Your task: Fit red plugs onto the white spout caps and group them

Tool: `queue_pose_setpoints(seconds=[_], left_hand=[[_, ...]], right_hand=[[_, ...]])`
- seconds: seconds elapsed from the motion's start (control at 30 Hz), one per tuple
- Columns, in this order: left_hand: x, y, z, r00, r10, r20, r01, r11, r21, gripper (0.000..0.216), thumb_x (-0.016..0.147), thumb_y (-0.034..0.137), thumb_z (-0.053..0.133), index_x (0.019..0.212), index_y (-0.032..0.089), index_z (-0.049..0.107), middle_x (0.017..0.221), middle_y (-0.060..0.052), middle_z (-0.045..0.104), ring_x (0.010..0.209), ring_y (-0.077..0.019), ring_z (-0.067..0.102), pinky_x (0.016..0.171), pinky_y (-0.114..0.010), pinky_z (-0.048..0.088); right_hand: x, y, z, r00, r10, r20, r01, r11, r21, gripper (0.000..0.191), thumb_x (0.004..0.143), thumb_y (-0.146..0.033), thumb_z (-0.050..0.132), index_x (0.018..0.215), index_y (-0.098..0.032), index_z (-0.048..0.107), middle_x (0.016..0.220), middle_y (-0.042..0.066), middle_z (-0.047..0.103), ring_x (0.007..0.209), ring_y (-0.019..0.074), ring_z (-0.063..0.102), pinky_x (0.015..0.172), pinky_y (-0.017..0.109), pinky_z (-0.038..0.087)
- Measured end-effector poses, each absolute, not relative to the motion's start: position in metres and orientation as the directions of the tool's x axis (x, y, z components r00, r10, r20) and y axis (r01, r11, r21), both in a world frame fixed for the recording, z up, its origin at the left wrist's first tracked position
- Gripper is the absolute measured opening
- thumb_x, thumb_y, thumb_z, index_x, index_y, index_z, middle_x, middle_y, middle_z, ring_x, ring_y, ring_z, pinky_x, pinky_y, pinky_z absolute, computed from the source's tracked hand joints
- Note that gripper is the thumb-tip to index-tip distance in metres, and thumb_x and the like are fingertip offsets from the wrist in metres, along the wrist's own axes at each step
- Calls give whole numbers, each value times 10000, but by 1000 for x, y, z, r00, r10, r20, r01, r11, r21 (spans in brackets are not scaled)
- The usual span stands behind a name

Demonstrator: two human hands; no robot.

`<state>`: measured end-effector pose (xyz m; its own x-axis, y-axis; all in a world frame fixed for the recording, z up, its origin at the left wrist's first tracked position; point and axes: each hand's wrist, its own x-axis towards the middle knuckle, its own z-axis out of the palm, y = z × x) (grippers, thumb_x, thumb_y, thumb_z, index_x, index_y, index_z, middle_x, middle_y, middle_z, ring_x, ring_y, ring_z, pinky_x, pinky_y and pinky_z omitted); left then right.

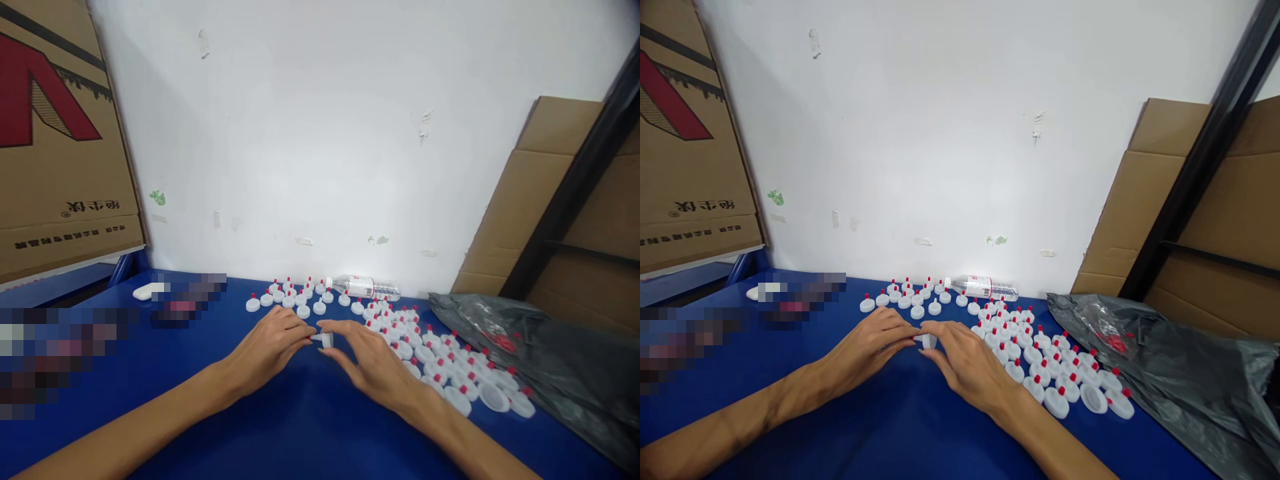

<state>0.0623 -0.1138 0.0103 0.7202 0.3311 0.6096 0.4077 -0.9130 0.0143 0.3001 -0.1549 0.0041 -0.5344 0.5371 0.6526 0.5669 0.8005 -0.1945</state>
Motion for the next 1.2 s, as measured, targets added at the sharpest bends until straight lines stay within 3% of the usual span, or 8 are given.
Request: queue_pose_setpoints(seconds=[0.17,0.4,0.67,0.77,0.83,0.97,1.07,1.2], left_hand=[[62,-116,9,740,326,589,404,-915,-1,220,1062,199,466,1231,182,607,1003,-46,719,871,-190,582,815,-364,413],[66,-120,11,765,307,566,386,-922,-22,274,1069,161,429,1319,199,535,986,-26,707,850,-193,553,793,-358,382],[66,-120,7,701,487,521,451,-869,205,199,1076,258,441,1112,215,632,960,-21,695,844,-183,580,787,-322,407],[66,-119,5,636,548,544,451,-835,313,187,1064,325,481,1129,246,638,978,-4,711,867,-178,593,806,-304,429],[66,-118,6,607,573,551,436,-819,372,198,1050,368,509,1150,261,643,992,3,724,892,-177,610,829,-302,441],[66,-115,9,571,606,554,448,-795,408,237,1033,424,528,1077,245,677,946,0,728,862,-180,630,812,-302,453],[66,-115,13,571,603,557,458,-797,393,307,1059,404,470,949,210,681,892,-4,720,808,-174,627,778,-296,449],[65,-116,14,598,587,546,482,-808,339,298,1070,370,448,981,202,678,914,-17,719,810,-178,619,773,-302,443]], right_hand=[[295,-156,5,-532,562,633,560,794,-235,288,1017,-214,536,1300,-248,498,1263,79,687,1194,231,643,1019,427,556],[298,-155,6,-576,563,593,558,801,-219,451,983,-55,422,1388,-253,429,1330,106,643,1246,242,607,1018,442,548],[297,-155,9,-601,549,581,547,812,-201,493,959,-17,424,1379,-274,459,1356,90,618,1289,230,566,1050,432,508],[297,-157,11,-539,619,571,529,777,-342,371,1012,-106,424,1341,-273,461,1270,75,654,1194,212,624,993,384,523],[296,-158,12,-476,709,520,525,703,-479,285,1047,-186,412,1312,-279,457,1140,39,692,1028,194,682,892,347,544],[293,-159,9,-392,813,431,452,578,-679,177,1074,-332,401,1225,-277,476,905,-29,708,745,162,670,723,301,524],[290,-156,5,-324,845,426,299,519,-801,207,1025,-364,527,1209,-274,497,976,-16,729,863,169,708,786,301,542],[288,-149,1,-197,884,424,190,458,-868,365,886,-325,738,1205,-278,567,1121,13,734,1005,195,722,913,333,556]])
